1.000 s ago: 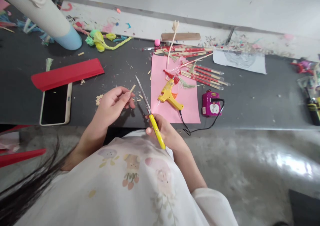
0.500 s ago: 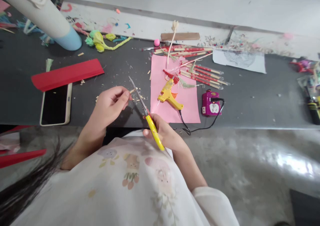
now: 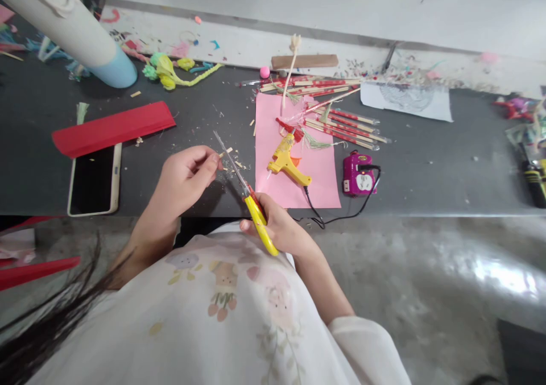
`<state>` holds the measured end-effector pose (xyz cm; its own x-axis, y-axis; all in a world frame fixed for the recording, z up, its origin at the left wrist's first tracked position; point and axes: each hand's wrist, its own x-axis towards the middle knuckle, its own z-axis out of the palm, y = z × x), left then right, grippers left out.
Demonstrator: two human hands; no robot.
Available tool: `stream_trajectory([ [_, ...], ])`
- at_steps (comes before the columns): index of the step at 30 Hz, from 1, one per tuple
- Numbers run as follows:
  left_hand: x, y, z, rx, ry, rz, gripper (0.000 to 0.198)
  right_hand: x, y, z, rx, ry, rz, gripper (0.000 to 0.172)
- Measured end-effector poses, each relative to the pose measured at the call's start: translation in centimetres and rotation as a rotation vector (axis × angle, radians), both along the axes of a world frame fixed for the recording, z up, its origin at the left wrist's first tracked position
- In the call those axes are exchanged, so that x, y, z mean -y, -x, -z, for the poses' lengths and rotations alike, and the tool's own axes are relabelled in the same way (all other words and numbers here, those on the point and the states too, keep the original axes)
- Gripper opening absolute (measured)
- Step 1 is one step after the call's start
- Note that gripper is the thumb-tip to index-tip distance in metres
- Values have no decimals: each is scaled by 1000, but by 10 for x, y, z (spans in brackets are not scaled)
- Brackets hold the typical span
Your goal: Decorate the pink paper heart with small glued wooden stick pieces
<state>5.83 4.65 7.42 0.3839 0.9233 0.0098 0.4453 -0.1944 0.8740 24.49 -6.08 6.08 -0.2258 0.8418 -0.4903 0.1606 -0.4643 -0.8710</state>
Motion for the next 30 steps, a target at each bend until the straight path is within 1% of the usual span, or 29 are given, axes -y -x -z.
stream_trajectory([
  [10,0,2,0,-17,-6,2,25,0,-1,-1,-10,6,6,58],
  [18,-3,2,-1,-73,-66,32,27,0,2,3,51,14,11,56],
  [21,-6,3,-2,-107,-84,53,26,2,5,6,33,18,50,49],
  [24,-8,6,-2,-144,-87,81,26,4,7,10,-51,5,108,41],
  [26,-9,9,-1,-163,-75,96,27,5,8,14,-69,-25,134,41],
  [30,-11,13,0,-170,-50,114,28,7,8,22,-14,-52,129,42],
])
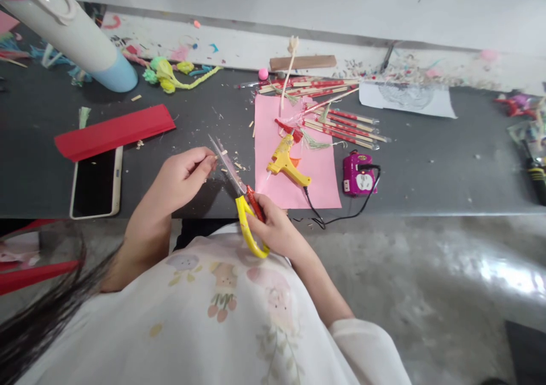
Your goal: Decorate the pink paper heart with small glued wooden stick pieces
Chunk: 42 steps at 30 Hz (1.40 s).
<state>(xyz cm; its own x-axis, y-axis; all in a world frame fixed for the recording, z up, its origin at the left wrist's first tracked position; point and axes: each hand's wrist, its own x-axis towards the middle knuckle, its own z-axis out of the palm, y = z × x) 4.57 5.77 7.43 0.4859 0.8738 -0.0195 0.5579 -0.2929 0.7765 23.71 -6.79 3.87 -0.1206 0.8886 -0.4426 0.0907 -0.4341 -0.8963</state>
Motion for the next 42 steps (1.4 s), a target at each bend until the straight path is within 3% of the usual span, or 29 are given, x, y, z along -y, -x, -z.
stream_trajectory([
  [8,-4,1,2,5,51,14,30,2,2,7,-8,-25,30,50],
  [15,-3,3,7,87,104,25,28,-1,12,-5,-113,26,67,51],
  [26,1,3,0,247,296,4,28,2,8,-13,166,-19,20,50],
  [42,2,4,-1,238,288,-12,35,4,7,-13,132,-44,10,50],
])
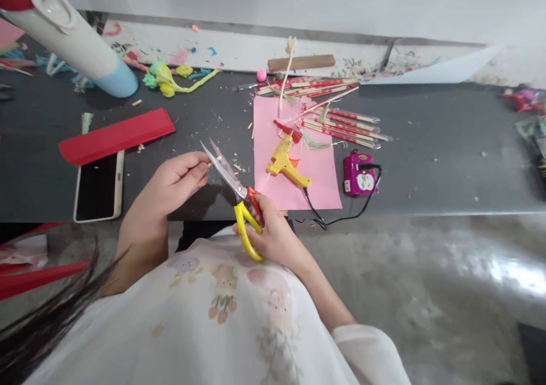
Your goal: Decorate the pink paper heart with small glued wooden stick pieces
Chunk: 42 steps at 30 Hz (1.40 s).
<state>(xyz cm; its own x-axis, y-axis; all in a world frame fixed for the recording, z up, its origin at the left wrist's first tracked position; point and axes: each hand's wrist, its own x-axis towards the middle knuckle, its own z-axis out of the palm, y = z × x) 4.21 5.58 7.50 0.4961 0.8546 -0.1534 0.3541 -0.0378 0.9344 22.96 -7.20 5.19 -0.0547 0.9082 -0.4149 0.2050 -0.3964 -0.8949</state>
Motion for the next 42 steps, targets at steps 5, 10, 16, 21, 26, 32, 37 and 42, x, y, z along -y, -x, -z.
stream_trajectory([
  [5,0,0,-2,-30,-31,9,34,-1,-1,0,-21,7,-6,49],
  [10,0,-1,-3,-41,-39,14,32,0,-2,0,-14,9,-9,52],
  [16,-2,0,0,-104,-131,31,33,-1,-2,3,-10,0,-14,51],
  [21,-4,3,3,-200,-229,46,33,1,-6,10,-52,-41,-41,42],
  [26,-6,4,3,-242,-256,50,34,2,-8,14,-168,-54,-29,49],
  [32,-9,4,4,-271,-270,61,33,-4,-7,12,-304,43,42,52],
  [37,-10,1,-1,-259,-257,48,31,-8,-5,12,-496,77,100,44],
  [42,-15,0,-6,-209,-235,69,29,-11,-3,13,-576,103,136,38],
])
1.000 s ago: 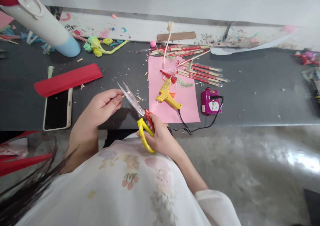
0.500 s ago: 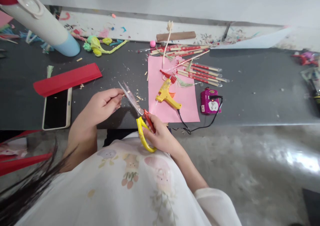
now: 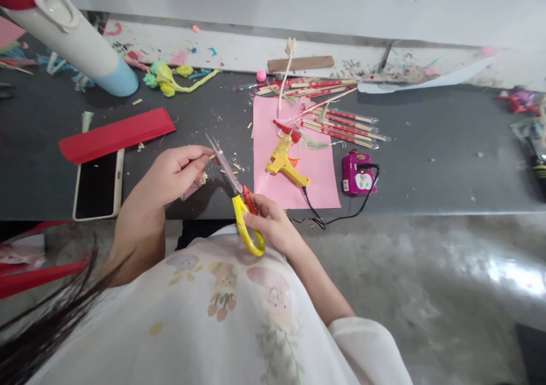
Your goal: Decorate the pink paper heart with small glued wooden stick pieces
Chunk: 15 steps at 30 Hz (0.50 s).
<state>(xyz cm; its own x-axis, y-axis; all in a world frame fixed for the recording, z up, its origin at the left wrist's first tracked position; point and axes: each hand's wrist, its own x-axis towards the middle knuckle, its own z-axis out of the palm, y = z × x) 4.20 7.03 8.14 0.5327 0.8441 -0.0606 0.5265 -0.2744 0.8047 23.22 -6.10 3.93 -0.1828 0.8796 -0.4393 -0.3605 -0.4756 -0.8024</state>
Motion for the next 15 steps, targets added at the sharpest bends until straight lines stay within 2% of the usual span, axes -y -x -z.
stream_trajectory([
  [4,-1,-2,2,97,80,-27,31,-3,3,-2,-91,61,33,40],
  [9,2,-5,10,244,143,-140,35,-6,4,-3,-182,131,25,38],
  [15,7,-4,5,104,-65,-198,35,-4,3,-1,-213,105,-18,39],
])
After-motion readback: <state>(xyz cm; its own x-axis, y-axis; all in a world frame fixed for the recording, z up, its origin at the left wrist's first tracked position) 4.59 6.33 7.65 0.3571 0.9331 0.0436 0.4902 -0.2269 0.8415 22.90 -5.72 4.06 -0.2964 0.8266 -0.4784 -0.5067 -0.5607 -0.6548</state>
